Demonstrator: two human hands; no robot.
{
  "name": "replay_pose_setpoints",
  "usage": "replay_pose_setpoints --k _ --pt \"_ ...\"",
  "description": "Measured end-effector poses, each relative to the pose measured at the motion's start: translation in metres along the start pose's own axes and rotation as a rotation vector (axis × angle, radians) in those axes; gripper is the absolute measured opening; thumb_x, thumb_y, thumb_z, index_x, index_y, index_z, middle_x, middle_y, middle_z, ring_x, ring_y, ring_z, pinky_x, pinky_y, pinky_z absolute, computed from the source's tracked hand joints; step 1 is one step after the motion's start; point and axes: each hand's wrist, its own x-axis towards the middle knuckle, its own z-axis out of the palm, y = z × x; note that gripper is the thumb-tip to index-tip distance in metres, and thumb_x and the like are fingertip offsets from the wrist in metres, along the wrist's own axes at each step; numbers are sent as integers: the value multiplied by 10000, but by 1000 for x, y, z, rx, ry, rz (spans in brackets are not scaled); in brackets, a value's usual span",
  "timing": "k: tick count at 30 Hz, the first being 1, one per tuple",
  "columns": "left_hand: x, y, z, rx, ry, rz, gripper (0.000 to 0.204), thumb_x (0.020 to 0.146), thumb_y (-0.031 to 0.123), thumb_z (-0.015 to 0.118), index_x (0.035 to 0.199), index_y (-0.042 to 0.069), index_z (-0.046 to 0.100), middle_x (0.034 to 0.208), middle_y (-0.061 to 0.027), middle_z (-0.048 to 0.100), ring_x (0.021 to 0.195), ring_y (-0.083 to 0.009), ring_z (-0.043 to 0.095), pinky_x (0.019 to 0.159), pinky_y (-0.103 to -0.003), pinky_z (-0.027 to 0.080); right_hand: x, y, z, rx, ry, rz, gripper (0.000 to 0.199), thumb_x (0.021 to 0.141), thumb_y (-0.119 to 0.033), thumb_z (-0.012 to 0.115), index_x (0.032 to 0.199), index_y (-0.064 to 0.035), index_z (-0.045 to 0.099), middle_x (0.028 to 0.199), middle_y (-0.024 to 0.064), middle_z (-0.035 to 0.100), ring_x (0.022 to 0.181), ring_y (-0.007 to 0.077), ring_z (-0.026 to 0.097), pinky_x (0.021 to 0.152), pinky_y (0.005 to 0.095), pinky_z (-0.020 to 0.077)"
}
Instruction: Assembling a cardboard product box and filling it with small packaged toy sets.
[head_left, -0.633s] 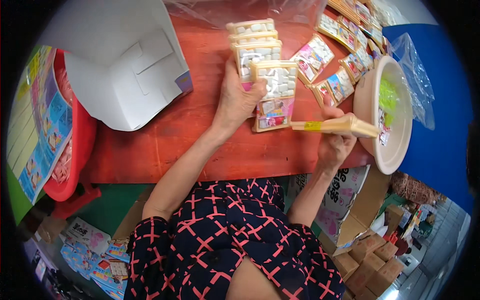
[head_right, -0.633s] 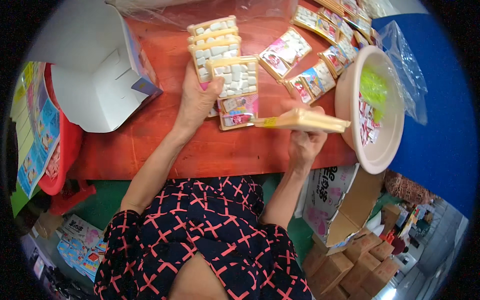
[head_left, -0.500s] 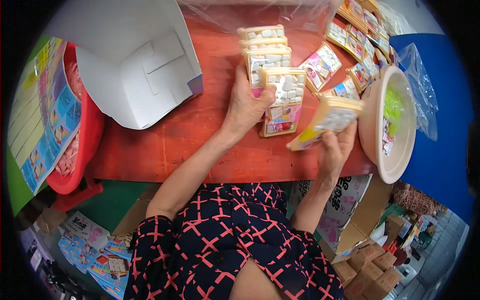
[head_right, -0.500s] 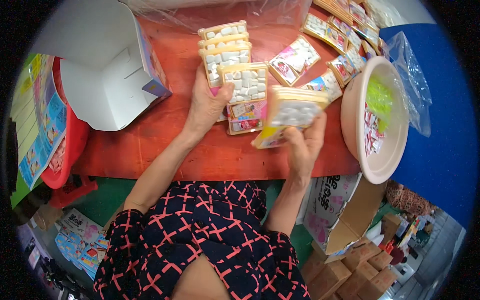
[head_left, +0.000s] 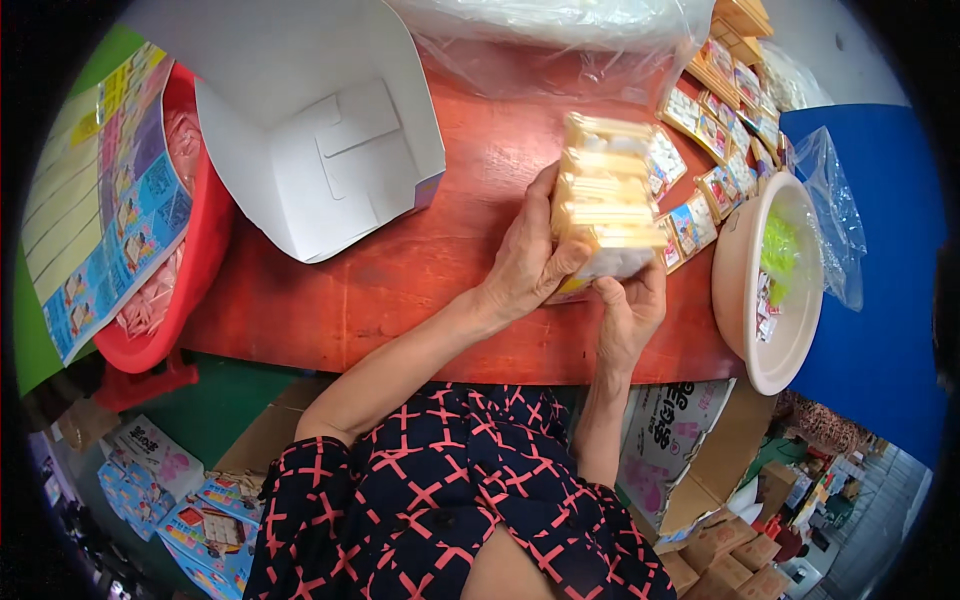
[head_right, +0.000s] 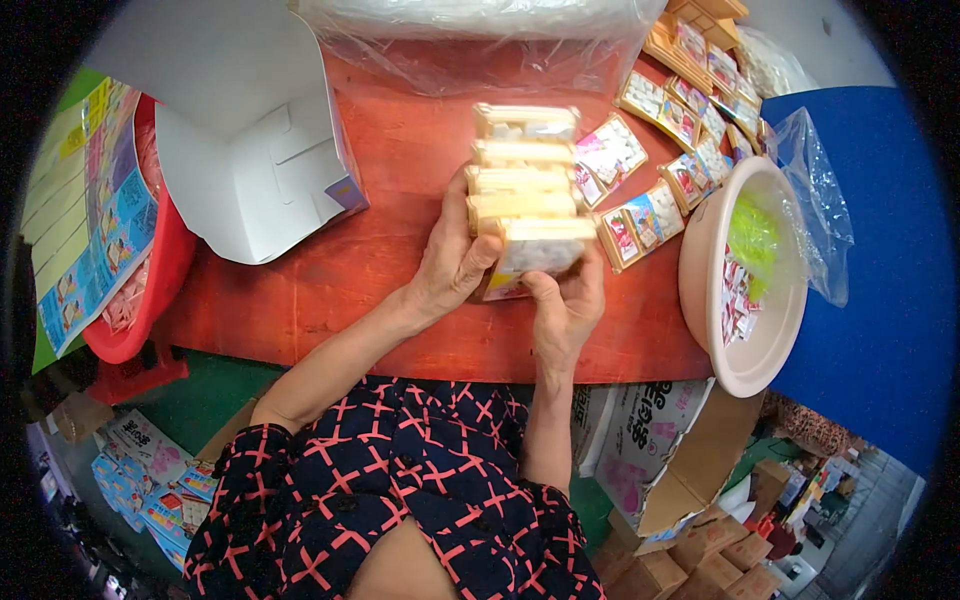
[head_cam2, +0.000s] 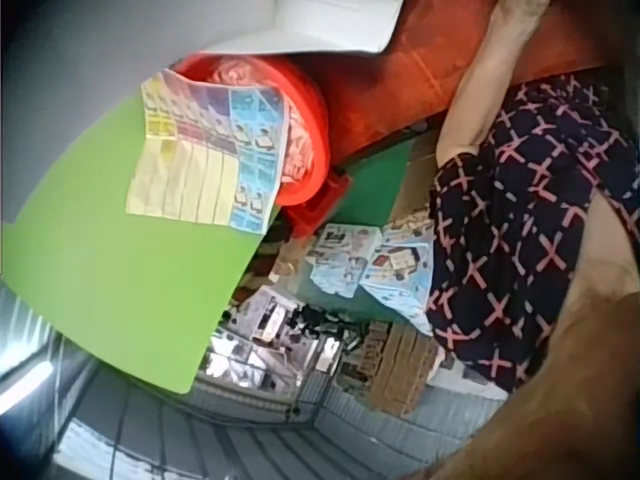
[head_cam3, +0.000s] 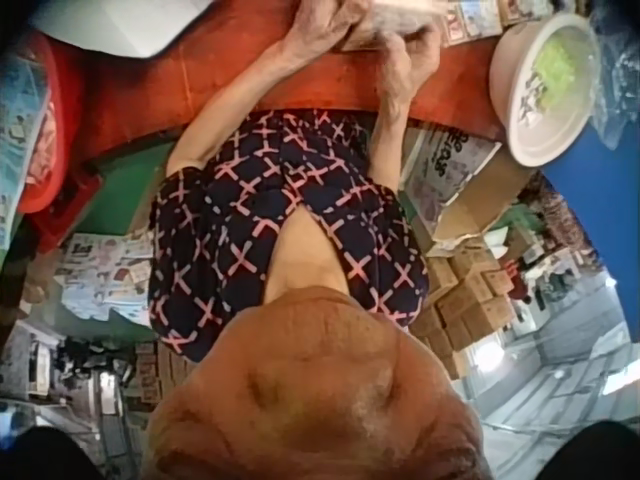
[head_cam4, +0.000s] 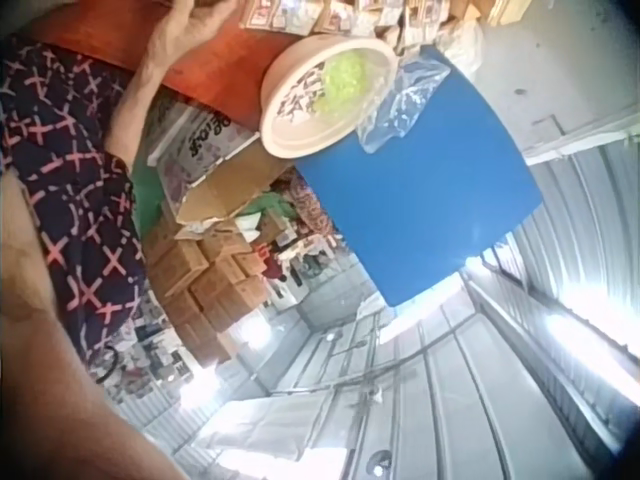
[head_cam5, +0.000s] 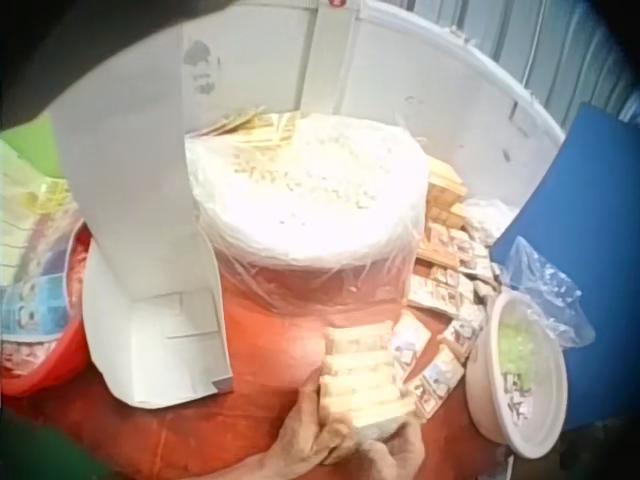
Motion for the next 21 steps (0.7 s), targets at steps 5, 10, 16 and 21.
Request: replay_pose_setpoints --k 5,10,16,21 --pt "-6 -3 -3 80 -66 72 1067 676 721 528 1326 -45 167 1271 -226 368 1167 -320 413 973 -388 344 6 -3 -9 -90 -41 -18 563 717 98 536 1257 31 392 1173 94 510 1062 178 509 913 287 416" --pt "-11 -10 -4 -104 -27 147 1123 573 598 748 1314 -37 192 1223 -207 405 1120 -335 446 966 -385 358 11 2 -14 32 -163 79 974 647 56 650 1429 -86 87 1316 115 398 1165 217 442 968 330 387" --pt "-9 11 -8 335 -241 407 1029 532 248 823 1311 -32 210 1200 -191 421 1150 -349 418 972 -413 350 5 5 -38 -122 -226 518 1083 553 -41 836 1385 -67 145 1226 105 473 1044 202 529 874 337 488" --pt "-19 11 -16 376 -210 359 1039 529 240 816 1315 -26 191 1203 -198 407 1140 -350 413 963 -417 348 -18 18 -54 -329 -543 36 877 638 -23 767 1340 -29 241 1211 90 514 1024 187 542 859 303 477"
